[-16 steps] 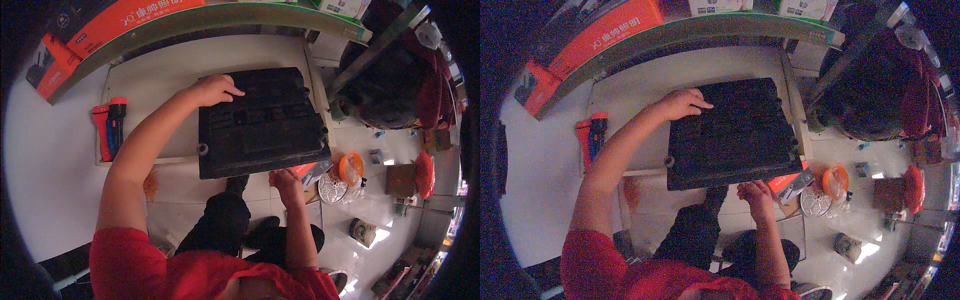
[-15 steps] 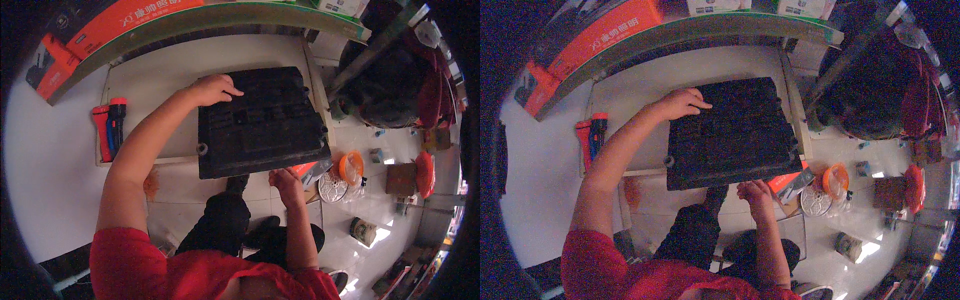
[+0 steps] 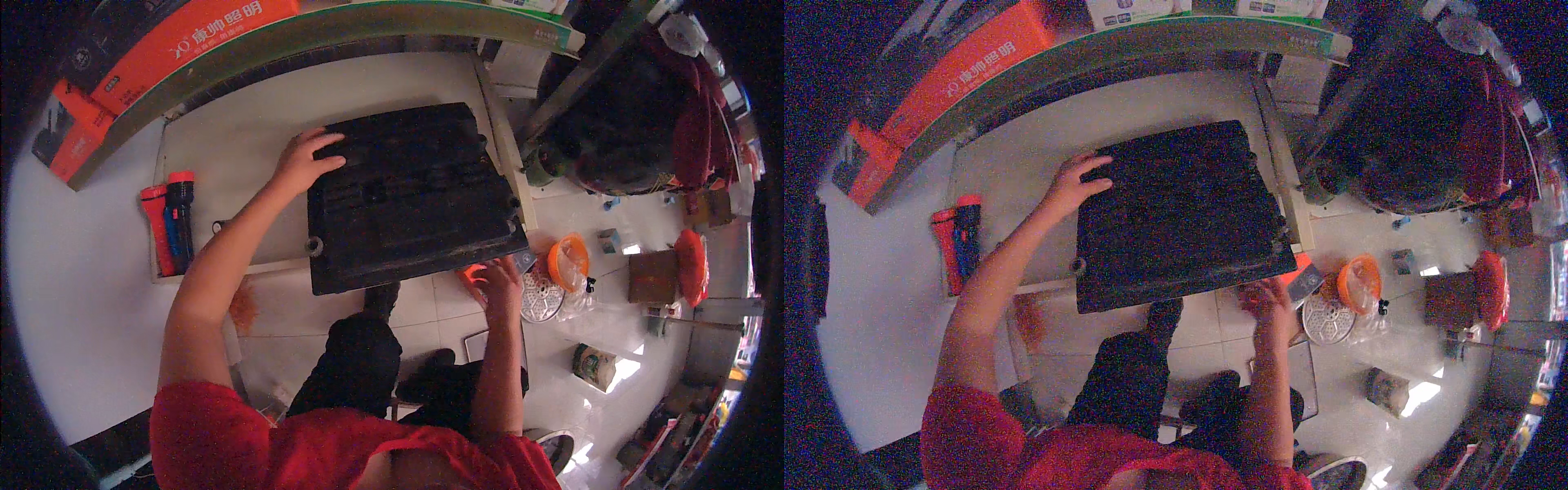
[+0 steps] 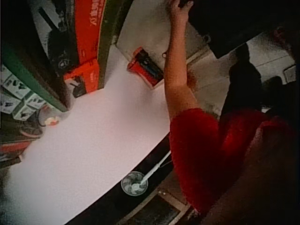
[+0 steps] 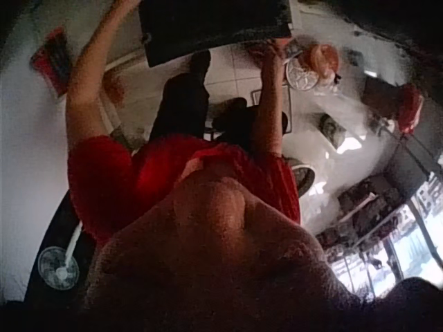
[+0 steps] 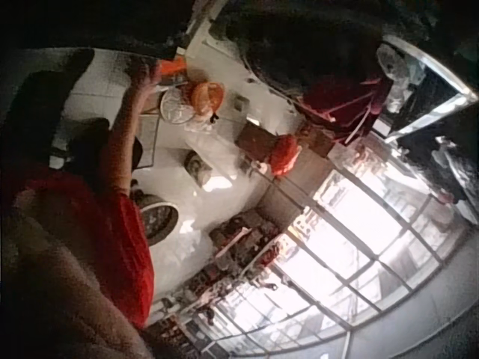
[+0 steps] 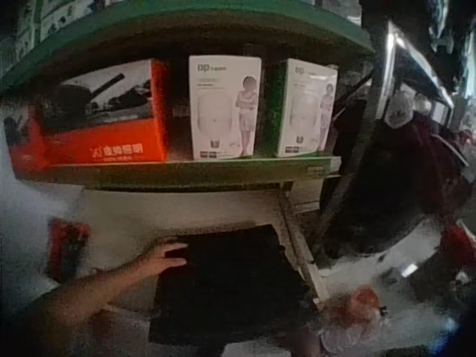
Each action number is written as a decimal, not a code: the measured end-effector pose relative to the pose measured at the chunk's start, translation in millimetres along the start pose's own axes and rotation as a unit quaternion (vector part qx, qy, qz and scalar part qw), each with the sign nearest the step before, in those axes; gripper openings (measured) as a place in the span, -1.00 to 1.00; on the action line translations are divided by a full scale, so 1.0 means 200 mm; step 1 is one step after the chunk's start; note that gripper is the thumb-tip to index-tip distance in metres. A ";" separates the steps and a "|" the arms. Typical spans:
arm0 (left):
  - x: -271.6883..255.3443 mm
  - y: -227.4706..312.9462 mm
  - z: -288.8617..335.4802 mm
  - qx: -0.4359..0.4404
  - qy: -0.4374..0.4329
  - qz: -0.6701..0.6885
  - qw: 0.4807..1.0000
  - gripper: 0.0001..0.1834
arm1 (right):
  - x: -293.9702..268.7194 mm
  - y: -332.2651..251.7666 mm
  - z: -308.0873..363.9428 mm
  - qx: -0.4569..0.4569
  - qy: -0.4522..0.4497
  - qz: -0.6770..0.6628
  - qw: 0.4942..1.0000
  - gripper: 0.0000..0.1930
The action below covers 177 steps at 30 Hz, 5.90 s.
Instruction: The person installs batteries into an electronic scale, fits the bottom plastic panel, and sets the metal weighing tray into place.
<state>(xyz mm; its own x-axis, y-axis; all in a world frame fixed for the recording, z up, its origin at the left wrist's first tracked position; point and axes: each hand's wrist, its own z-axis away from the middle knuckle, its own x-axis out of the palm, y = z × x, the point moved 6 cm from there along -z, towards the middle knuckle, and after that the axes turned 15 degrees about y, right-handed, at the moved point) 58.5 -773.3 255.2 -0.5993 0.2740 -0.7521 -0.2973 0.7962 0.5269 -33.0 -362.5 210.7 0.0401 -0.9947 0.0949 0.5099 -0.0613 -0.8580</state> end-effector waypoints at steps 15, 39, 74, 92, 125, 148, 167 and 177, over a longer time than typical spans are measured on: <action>0.05 -0.15 0.20 -0.379 -0.008 0.325 0.866 0.05 | 0.74 -0.70 0.10 -0.553 -0.128 0.478 0.670 -0.62; 0.11 -0.07 0.20 -0.542 -0.019 0.449 0.710 -0.54 | 1.11 -0.49 -0.17 -0.562 -0.182 0.490 0.640 -0.72; 0.07 -0.01 0.18 -0.496 -0.072 0.343 0.794 -0.40 | 1.05 -0.51 -0.16 -0.572 -0.176 0.559 0.574 -0.68; 0.15 -0.07 0.12 -0.491 -0.094 0.350 0.792 -0.13 | 0.71 -0.57 -0.64 -0.419 -0.151 0.571 0.689 -0.75; -0.17 0.16 0.57 0.103 0.001 -0.017 0.995 0.04 | 0.43 -0.40 -0.53 0.085 -0.227 0.138 0.960 -0.45; -0.27 -0.09 0.38 -0.299 0.058 0.403 0.863 -0.48 | 0.71 -0.71 -0.63 0.047 -0.322 0.078 0.942 -0.53; -0.52 0.06 0.15 -0.138 0.204 0.437 0.865 -0.31 | 0.63 -0.75 -0.46 0.000 -0.303 0.167 0.938 -0.23; -0.53 -0.15 0.40 -0.182 0.201 0.443 0.855 -0.29 | 0.52 -0.74 -0.33 -0.004 -0.322 0.185 0.929 -0.10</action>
<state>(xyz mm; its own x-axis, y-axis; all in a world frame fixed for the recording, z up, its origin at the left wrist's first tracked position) 191.1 -783.4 286.8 -0.8947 0.4156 0.1638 0.2376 0.1320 0.9624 -160.5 -461.8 314.1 0.7179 -0.6924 0.0721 0.3527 0.2725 -0.8952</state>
